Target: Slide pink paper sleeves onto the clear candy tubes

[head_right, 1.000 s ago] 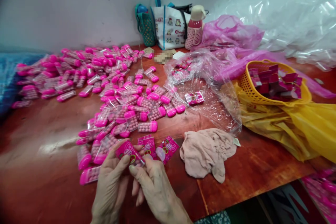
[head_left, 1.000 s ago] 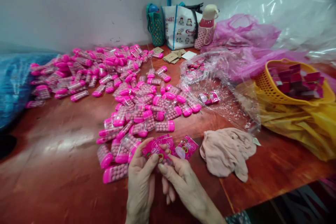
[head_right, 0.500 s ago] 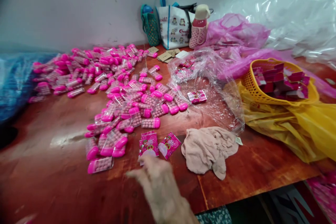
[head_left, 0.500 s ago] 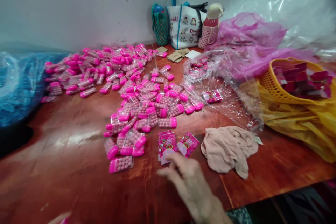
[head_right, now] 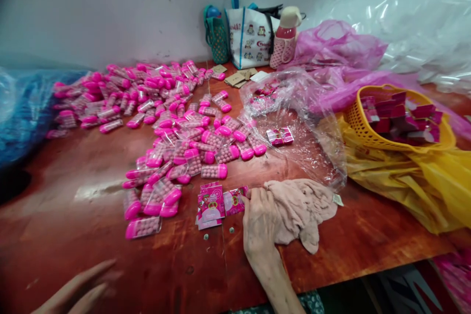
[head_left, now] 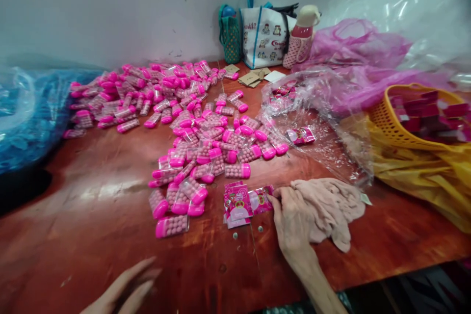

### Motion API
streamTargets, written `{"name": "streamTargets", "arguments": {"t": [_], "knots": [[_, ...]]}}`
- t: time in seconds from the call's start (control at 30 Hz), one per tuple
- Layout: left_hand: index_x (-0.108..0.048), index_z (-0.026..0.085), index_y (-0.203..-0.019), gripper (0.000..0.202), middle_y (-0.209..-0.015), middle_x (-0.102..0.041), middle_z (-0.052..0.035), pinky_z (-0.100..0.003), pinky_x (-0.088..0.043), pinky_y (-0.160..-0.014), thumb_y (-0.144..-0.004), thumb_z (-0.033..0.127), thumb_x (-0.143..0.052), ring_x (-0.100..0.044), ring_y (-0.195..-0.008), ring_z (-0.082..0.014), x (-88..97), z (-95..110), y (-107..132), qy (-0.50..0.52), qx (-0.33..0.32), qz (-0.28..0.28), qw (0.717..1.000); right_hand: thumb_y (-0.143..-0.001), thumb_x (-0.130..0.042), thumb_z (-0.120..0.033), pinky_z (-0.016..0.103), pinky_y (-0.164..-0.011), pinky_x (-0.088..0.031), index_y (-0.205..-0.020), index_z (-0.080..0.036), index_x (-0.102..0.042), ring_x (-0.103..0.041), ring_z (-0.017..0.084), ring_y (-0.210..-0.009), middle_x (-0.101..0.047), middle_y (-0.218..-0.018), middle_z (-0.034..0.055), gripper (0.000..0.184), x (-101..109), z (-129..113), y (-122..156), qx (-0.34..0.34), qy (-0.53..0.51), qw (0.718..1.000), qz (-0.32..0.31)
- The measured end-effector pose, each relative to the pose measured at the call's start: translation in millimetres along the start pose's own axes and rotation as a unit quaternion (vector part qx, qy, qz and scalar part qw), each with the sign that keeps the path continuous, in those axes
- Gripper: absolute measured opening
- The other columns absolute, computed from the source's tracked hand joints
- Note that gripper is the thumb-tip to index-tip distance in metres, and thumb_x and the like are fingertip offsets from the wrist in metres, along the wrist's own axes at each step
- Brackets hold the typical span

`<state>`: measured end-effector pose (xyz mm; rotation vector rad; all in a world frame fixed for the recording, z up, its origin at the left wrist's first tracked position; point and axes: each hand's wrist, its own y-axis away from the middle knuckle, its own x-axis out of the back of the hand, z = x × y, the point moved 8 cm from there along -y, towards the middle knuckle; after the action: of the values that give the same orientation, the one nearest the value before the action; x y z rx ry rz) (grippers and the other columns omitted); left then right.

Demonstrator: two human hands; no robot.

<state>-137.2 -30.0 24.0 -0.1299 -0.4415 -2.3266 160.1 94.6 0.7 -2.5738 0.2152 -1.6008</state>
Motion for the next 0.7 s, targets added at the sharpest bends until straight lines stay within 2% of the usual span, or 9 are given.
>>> {"name": "streamTargets", "arguments": {"t": [0.07, 0.13, 0.23, 0.3, 0.4, 0.5, 0.57, 0.7], "knots": [[-0.071, 0.026, -0.084, 0.029, -0.075, -0.071, -0.0024, -0.025, -0.053, -0.065, -0.057, 0.034, -0.074, -0.065, -0.069, -0.023, -28.9, 12.7, 12.9, -0.13, -0.067, -0.092, 0.985, -0.086, -0.046, -0.019, 0.032, -0.068, -0.037, -0.081, -0.017, -0.055, -0.053, 0.022, -0.075, -0.061, -0.078, 0.0076, 0.01, 2.1, 0.7, 0.0, 0.0, -0.024, 1.0, 0.009], [-0.072, 0.025, -0.082, 0.022, -0.077, -0.071, -0.004, -0.025, -0.051, -0.067, -0.06, 0.027, -0.073, -0.065, -0.068, -0.0217, -73.2, 29.7, 25.9, -0.174, -0.163, -0.188, 0.953, -0.087, -0.044, -0.017, 0.032, -0.069, -0.037, -0.08, -0.016, -0.057, -0.053, 0.022, -0.075, -0.062, -0.078, 0.0076, 0.014, 2.8, 0.5, 0.0, 0.008, -0.037, 0.999, 0.016], [-0.071, 0.023, -0.087, 0.02, -0.08, -0.07, -0.0062, -0.028, -0.05, -0.069, -0.068, 0.02, -0.067, -0.064, -0.072, -0.0214, -129.6, 53.5, 42.4, -0.176, -0.298, -0.254, 0.903, -0.086, -0.043, -0.013, 0.032, -0.071, -0.037, -0.076, -0.016, -0.061, -0.053, 0.023, -0.075, -0.063, -0.074, 0.0078, 0.02, 1.4, -0.3, -0.2, 0.023, -0.03, 0.999, 0.016], [-0.068, 0.021, -0.092, 0.021, -0.083, -0.069, -0.0073, -0.032, -0.05, -0.072, -0.073, 0.016, -0.061, -0.062, -0.078, -0.0221, -154.2, 64.7, 51.8, -0.189, -0.395, -0.26, 0.86, -0.085, -0.043, -0.008, 0.032, -0.072, -0.037, -0.081, -0.016, -0.064, -0.053, 0.023, -0.08, -0.064, -0.076, 0.0075, 0.022, -0.1, -1.0, -0.5, 0.038, -0.028, 0.999, 0.008], [-0.064, 0.016, -0.095, 0.022, -0.096, -0.066, -0.011, -0.043, -0.044, -0.087, -0.075, 0.012, -0.056, -0.053, -0.104, -0.028, -181.7, 61.3, 60.1, -0.279, -0.501, -0.261, 0.777, -0.082, -0.043, -0.004, 0.031, -0.074, -0.038, -0.093, -0.017, -0.065, -0.053, 0.023, -0.085, -0.065, -0.082, 0.0064, 0.028, 0.1, -0.6, -1.1, 0.06, -0.033, 0.998, -0.001], [-0.064, 0.016, -0.089, 0.017, -0.11, -0.06, -0.0138, -0.056, -0.033, -0.095, -0.073, 0.012, -0.058, -0.037, -0.121, -0.0354, -204.0, 39.0, 58.2, -0.4, -0.516, -0.279, 0.704, -0.082, -0.043, -0.004, 0.029, -0.073, -0.039, -0.1, -0.018, -0.063, -0.053, 0.022, -0.084, -0.064, -0.088, 0.006, 0.031, 1.8, 2.1, -2.5, 0.064, -0.064, 0.996, -0.003], [-0.064, 0.019, -0.088, 0.015, -0.117, -0.057, -0.0136, -0.061, -0.027, -0.096, -0.074, 0.015, -0.058, -0.032, -0.124, -0.0373, -210.9, 28.6, 55.5, -0.445, -0.508, -0.277, 0.683, -0.084, -0.042, -0.005, 0.029, -0.073, -0.04, -0.1, -0.019, -0.063, -0.053, 0.021, -0.084, -0.064, -0.089, 0.0061, 0.03, 3.5, 3.4, -3.3, 0.061, -0.091, 0.994, 0.005], [-0.064, 0.021, -0.09, 0.018, -0.123, -0.052, -0.013, -0.064, -0.021, -0.097, -0.075, 0.014, -0.057, -0.023, -0.128, -0.0384, -212.2, 23.0, 53.3, -0.457, -0.498, -0.274, 0.684, -0.086, -0.041, -0.01, 0.031, -0.074, -0.039, -0.096, -0.017, -0.062, -0.053, 0.021, -0.085, -0.063, -0.089, 0.0072, 0.025, 7.4, 5.1, -4.1, 0.052, -0.143, 0.988, 0.036]]}}
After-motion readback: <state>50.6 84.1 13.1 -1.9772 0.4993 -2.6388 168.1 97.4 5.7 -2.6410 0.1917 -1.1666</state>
